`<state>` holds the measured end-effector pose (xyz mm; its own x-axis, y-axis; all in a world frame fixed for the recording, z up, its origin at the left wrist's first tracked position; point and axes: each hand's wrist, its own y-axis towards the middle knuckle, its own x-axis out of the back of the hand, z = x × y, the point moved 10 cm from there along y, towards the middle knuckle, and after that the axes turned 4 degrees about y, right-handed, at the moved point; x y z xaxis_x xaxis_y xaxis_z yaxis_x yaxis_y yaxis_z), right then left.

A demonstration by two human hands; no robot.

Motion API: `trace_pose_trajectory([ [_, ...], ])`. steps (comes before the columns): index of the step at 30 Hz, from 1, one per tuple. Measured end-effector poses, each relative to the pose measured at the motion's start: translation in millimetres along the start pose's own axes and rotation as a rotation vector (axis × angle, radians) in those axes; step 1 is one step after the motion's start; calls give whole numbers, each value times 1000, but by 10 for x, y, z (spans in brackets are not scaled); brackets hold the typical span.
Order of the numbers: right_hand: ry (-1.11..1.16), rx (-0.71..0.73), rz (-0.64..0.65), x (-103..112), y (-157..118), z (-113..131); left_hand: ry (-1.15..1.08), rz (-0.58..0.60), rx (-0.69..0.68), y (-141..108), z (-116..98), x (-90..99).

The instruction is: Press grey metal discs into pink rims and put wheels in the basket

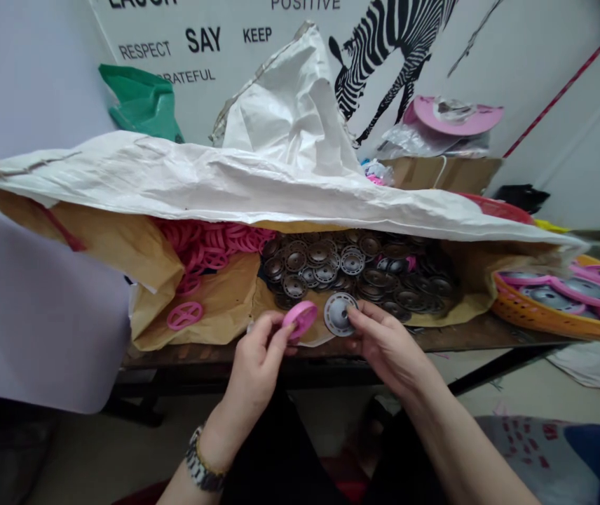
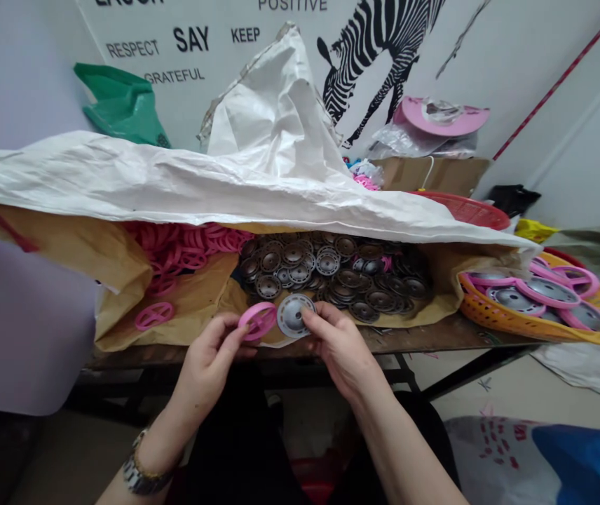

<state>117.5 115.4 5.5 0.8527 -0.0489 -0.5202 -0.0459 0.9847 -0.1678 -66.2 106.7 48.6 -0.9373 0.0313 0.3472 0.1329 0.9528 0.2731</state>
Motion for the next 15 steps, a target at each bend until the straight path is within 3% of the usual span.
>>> trace_pose_trajectory([
  [4,118,-128,-5,140,-167,-141,546,86,-549,-180,-489,-287],
  [8,50,-161,-9,231,-240,-230,763,219,-749,-324,-553,-550],
  [12,19,-106,-75,298,-282,-254,594,248,-666,-312,-456,-573],
  [15,16,-30,-143,339,-308,-224,166,228,-299,-179,-191,-502],
])
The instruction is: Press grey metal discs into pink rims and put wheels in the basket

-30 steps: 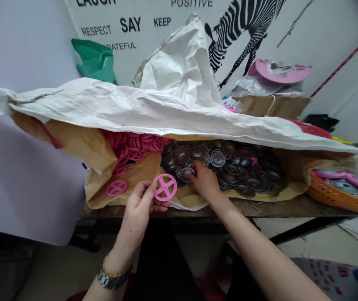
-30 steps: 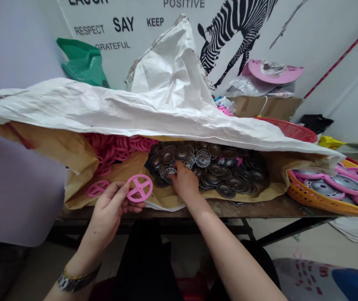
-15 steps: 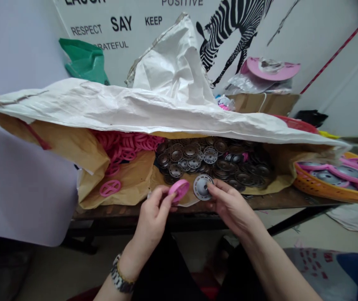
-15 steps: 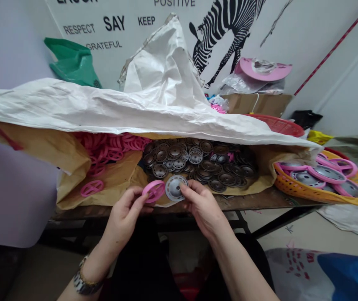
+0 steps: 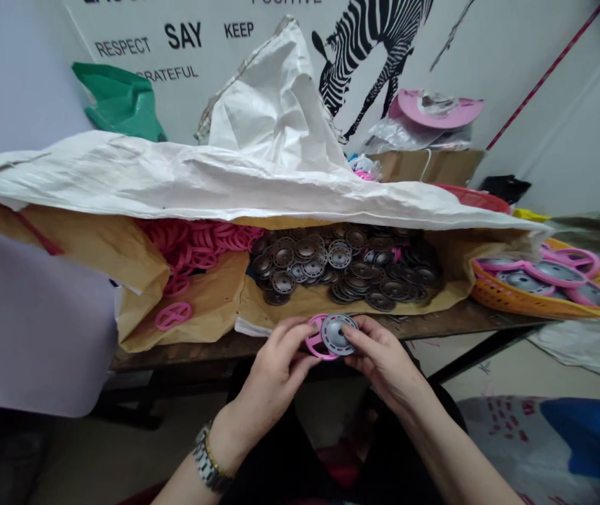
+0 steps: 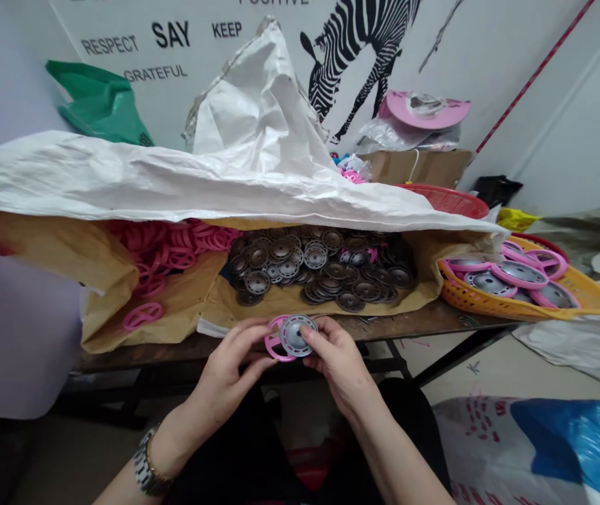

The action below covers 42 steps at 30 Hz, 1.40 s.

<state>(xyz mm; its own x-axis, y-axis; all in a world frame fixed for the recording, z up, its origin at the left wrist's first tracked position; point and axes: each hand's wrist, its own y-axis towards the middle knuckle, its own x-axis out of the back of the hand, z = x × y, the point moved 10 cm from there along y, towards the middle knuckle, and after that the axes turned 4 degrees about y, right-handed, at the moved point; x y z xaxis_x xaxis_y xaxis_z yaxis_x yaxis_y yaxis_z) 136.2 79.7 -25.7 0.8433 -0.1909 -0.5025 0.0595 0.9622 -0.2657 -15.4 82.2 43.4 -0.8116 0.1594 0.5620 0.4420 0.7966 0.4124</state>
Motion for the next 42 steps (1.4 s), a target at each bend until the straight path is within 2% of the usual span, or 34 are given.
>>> trace_pose_trajectory([
  [2,-2,27,-20,15,-5,-5,-361,16,307,-44,263,-128],
  [4,-26,67,-18,21,1,-5,-637,72,546,-126,385,-331],
  [7,-131,168,7,16,4,24,-790,109,678,-174,384,-480],
  [12,-333,334,30,-31,-77,122,-746,76,638,-151,351,-488],
  [17,-397,262,135,-123,-134,116,-594,59,531,-121,292,-428],
  [24,-529,325,115,-76,-235,202,-505,182,401,-111,138,-494],
  [30,-599,422,16,-28,-310,217,-241,46,283,-69,62,-410],
  [33,-578,408,-7,12,-290,187,-264,61,322,-57,104,-471],
  [37,-509,351,-48,130,-227,160,-338,196,363,-62,128,-631],
  [42,-476,264,90,94,-219,92,-396,195,455,-154,231,-710],
])
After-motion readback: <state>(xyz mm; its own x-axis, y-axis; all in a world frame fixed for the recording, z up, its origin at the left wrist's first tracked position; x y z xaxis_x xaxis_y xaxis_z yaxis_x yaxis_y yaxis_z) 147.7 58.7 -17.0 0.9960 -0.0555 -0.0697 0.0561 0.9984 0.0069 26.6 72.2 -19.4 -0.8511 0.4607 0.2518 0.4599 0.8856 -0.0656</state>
